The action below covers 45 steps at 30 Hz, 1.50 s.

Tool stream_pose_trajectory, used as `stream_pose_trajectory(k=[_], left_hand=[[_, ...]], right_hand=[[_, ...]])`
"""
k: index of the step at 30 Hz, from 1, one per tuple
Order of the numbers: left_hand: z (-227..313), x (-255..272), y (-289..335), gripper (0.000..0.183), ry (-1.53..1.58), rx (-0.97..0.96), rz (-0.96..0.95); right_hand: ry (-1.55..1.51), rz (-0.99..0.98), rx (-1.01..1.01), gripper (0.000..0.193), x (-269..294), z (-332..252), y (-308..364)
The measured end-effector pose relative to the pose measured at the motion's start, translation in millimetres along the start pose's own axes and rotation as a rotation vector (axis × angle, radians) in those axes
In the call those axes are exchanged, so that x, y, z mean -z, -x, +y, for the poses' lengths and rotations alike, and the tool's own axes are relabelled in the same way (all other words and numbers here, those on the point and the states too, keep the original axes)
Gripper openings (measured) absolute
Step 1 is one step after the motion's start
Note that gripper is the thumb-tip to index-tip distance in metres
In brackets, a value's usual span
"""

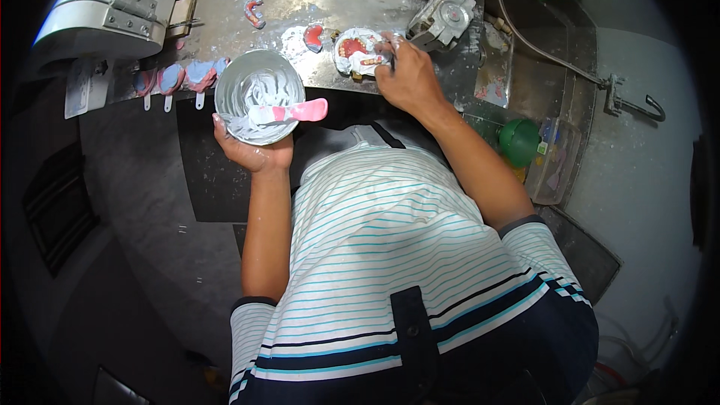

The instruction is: The person mixes a white paste in a small bowl using a pink spatula, then applies the paste onto a dental mold on the workbench. The person rinses the spatula and bowl under running water and places the mold into a metal cabinet.

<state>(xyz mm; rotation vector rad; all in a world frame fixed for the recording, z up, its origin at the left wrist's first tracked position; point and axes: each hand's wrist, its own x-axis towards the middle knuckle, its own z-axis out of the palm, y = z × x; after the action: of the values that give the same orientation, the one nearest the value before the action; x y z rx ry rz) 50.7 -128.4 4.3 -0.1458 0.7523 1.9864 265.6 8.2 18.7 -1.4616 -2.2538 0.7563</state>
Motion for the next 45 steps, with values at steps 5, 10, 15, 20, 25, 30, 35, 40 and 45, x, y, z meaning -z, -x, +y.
stream_pose_trajectory(k=[5,10,15,20,25,30,35,40,45], left_hand=[[5.3,-4.8,5.7,0.068,-0.008,-0.023,0.039],[19.2,-6.9,9.0,0.073,-0.056,-0.085,-0.019],[19.2,-21.3,9.5,0.079,-0.014,0.08,-0.288],[4.6,-39.7,6.6,0.087,-0.144,0.092,-0.218],[-26.0,-110.0,3.8,0.088,-0.267,0.043,-0.218],[-34.8,-158.0,-1.2,0.092,-0.295,0.135,-0.498],[-48.0,-179.7,5.3,0.094,-0.172,0.183,-0.451],[-56.8,-175.5,-0.3,0.094,-0.24,0.163,-0.464],[-80.3,-208.8,9.9,0.091,-0.207,0.284,-0.46]], right_hand=[[-0.258,0.019,-0.049,0.047,54.5,-19.6,0.3],[-0.391,0.181,-0.013,0.029,169.7,56.1,8.6],[0.556,0.647,-0.631,0.069,353.5,321.6,75.6],[1.012,0.582,-0.832,0.088,399.5,425.3,113.7],[0.946,0.612,-0.684,0.085,370.9,457.8,102.9],[0.976,0.847,-0.591,0.081,363.0,443.5,103.2],[0.857,0.823,-0.685,0.073,361.7,425.4,106.0],[1.016,0.784,-0.315,0.056,345.6,422.0,113.3],[1.178,0.685,-0.473,0.062,333.6,384.9,107.4]])
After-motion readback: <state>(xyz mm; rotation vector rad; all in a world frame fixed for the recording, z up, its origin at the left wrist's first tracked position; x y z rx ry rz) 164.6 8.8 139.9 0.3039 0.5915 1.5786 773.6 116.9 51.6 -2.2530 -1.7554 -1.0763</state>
